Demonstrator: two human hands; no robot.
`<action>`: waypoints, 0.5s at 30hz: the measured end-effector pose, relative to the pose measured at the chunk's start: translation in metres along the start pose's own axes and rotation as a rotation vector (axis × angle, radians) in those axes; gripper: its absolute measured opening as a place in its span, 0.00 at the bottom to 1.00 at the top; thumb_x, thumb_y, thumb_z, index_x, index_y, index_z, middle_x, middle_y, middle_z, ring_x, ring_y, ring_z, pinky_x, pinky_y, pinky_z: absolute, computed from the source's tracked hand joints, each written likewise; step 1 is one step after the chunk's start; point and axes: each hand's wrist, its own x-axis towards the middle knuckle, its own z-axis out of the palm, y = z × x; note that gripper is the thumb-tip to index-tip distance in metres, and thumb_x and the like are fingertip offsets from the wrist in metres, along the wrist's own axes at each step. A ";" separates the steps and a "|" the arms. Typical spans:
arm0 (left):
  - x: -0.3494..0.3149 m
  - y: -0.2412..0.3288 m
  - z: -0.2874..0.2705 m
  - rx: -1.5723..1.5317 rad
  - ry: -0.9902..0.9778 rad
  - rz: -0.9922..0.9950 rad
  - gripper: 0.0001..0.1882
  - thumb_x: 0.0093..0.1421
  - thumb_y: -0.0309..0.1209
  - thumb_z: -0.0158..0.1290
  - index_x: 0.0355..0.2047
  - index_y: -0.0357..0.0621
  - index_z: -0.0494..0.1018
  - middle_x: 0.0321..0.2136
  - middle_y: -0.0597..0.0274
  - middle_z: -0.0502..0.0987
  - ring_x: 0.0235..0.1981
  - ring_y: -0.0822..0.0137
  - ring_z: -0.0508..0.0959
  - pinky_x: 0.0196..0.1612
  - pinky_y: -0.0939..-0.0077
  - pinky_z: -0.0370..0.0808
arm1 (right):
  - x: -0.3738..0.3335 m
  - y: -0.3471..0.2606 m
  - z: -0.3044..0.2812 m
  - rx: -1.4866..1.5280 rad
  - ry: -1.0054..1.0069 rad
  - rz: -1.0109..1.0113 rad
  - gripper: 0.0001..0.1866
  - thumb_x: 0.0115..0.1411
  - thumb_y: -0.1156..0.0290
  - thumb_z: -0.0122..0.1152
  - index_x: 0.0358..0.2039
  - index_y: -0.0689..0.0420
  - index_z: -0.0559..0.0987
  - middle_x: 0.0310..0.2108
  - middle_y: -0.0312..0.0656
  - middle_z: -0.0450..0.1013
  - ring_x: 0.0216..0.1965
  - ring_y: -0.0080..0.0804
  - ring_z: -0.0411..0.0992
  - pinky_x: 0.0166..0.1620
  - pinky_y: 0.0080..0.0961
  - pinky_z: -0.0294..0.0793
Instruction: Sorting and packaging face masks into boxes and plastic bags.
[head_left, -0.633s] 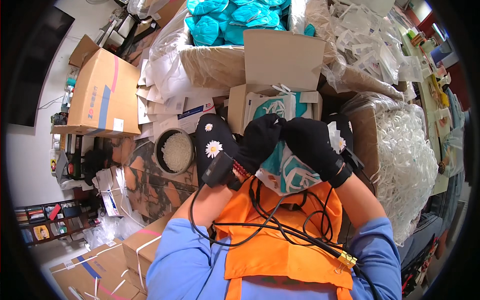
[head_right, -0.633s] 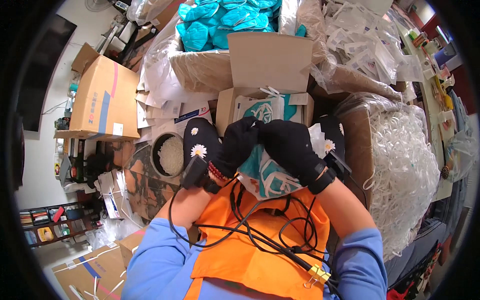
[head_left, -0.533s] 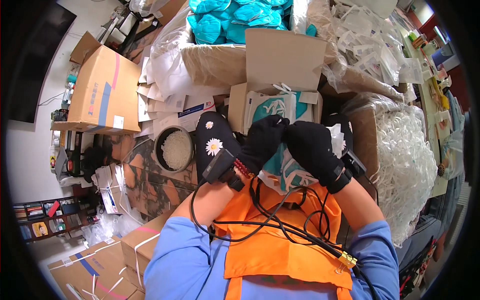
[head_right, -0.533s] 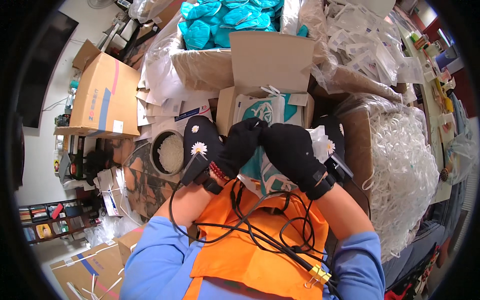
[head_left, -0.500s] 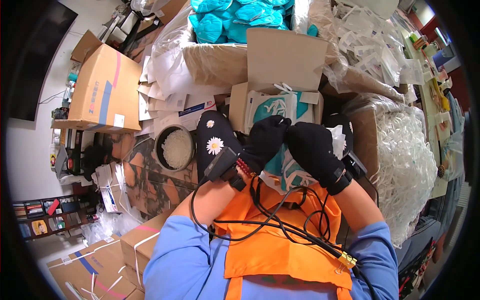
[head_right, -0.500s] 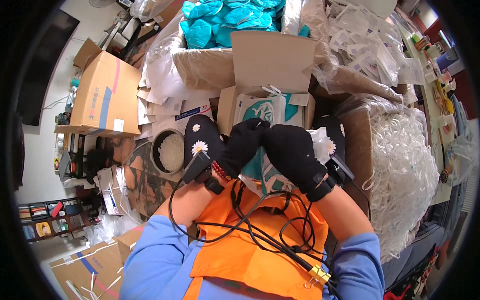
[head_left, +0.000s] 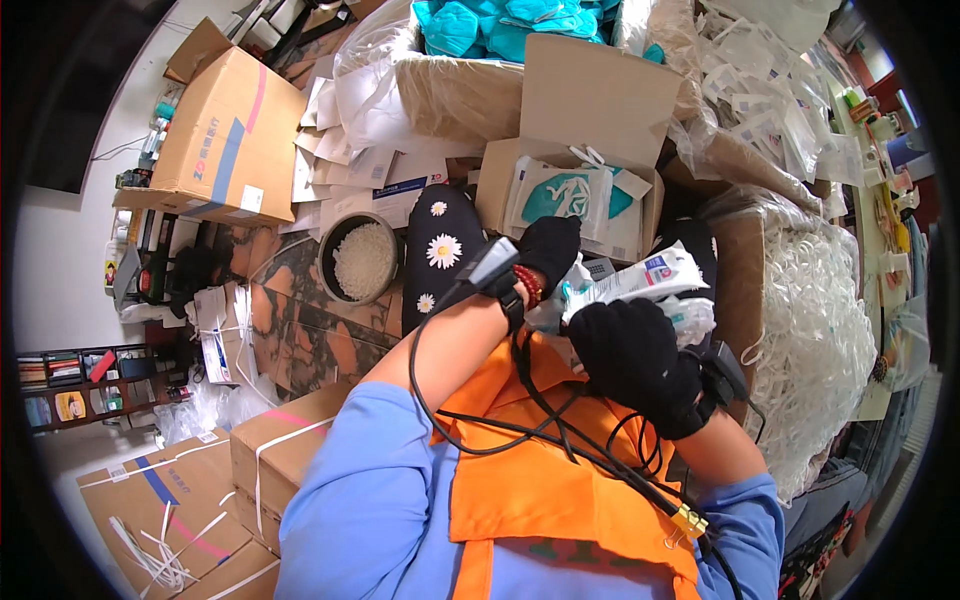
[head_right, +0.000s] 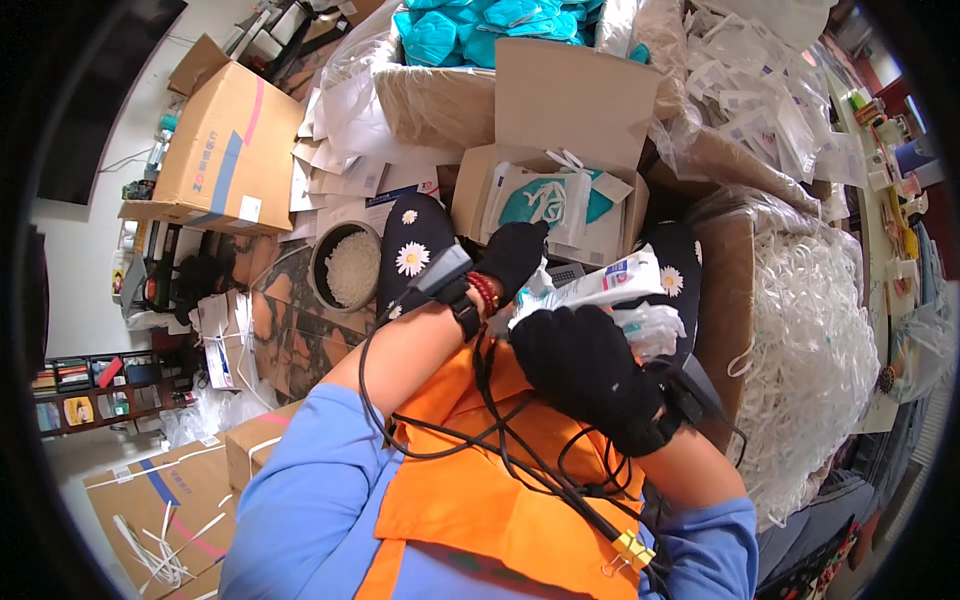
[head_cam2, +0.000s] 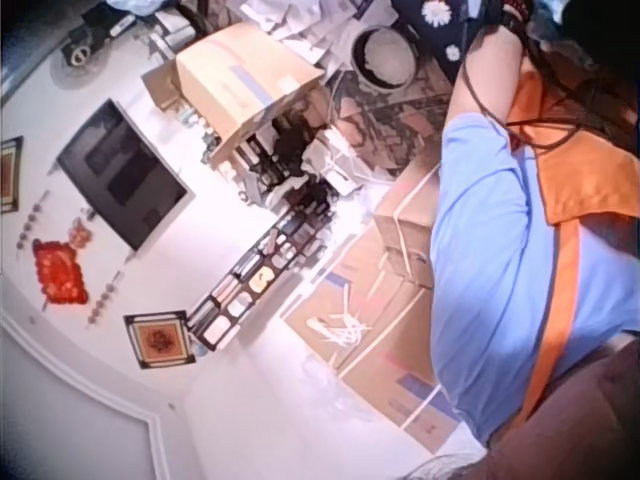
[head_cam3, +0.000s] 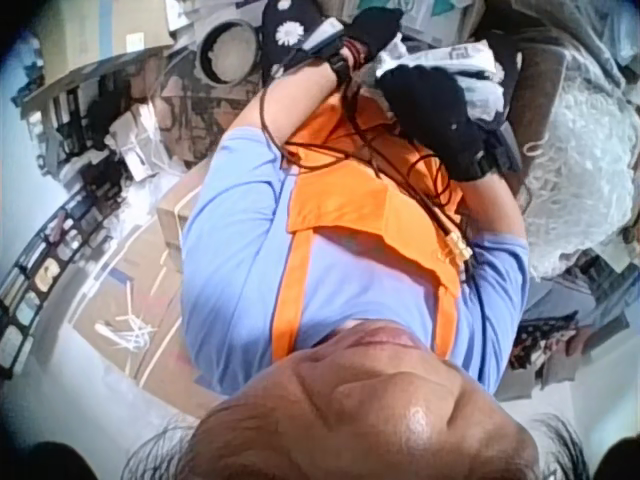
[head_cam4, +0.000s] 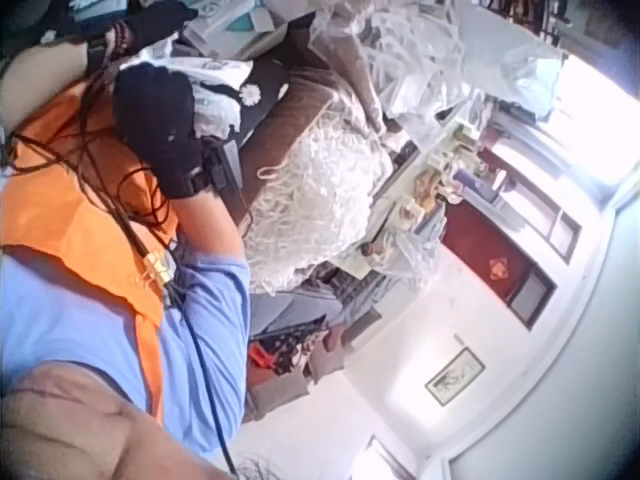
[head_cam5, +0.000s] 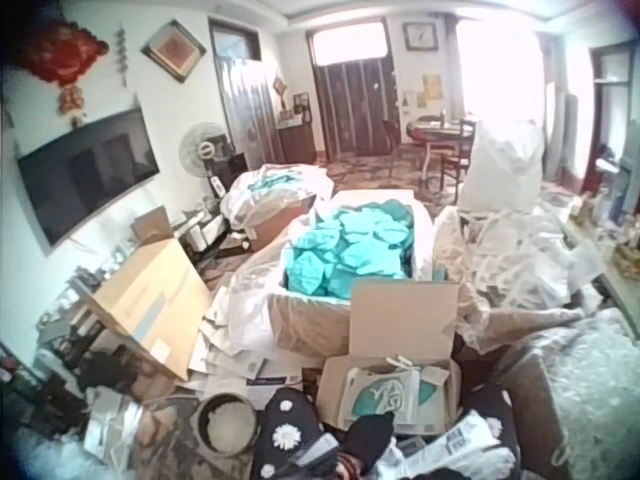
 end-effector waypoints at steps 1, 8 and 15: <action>0.003 -0.006 0.012 0.104 -0.023 0.054 0.09 0.57 0.32 0.47 0.31 0.43 0.75 0.26 0.50 0.77 0.29 0.50 0.78 0.33 0.56 0.73 | -0.005 -0.001 -0.001 0.001 0.026 -0.009 0.09 0.47 0.66 0.58 0.29 0.52 0.74 0.25 0.36 0.66 0.27 0.34 0.69 0.28 0.33 0.66; 0.046 -0.085 0.046 0.136 0.062 -0.083 0.16 0.53 0.32 0.50 0.43 0.42 0.72 0.36 0.50 0.76 0.38 0.52 0.76 0.40 0.63 0.73 | -0.006 0.010 -0.016 -0.112 0.027 0.141 0.07 0.47 0.64 0.59 0.28 0.48 0.76 0.25 0.35 0.66 0.24 0.33 0.68 0.26 0.32 0.64; 0.092 -0.074 0.007 0.080 -0.233 -0.106 0.24 0.54 0.26 0.49 0.54 0.42 0.68 0.52 0.48 0.71 0.55 0.53 0.70 0.58 0.65 0.65 | 0.026 0.049 0.007 0.071 0.345 0.170 0.06 0.44 0.65 0.63 0.21 0.52 0.76 0.31 0.39 0.69 0.38 0.39 0.69 0.42 0.41 0.67</action>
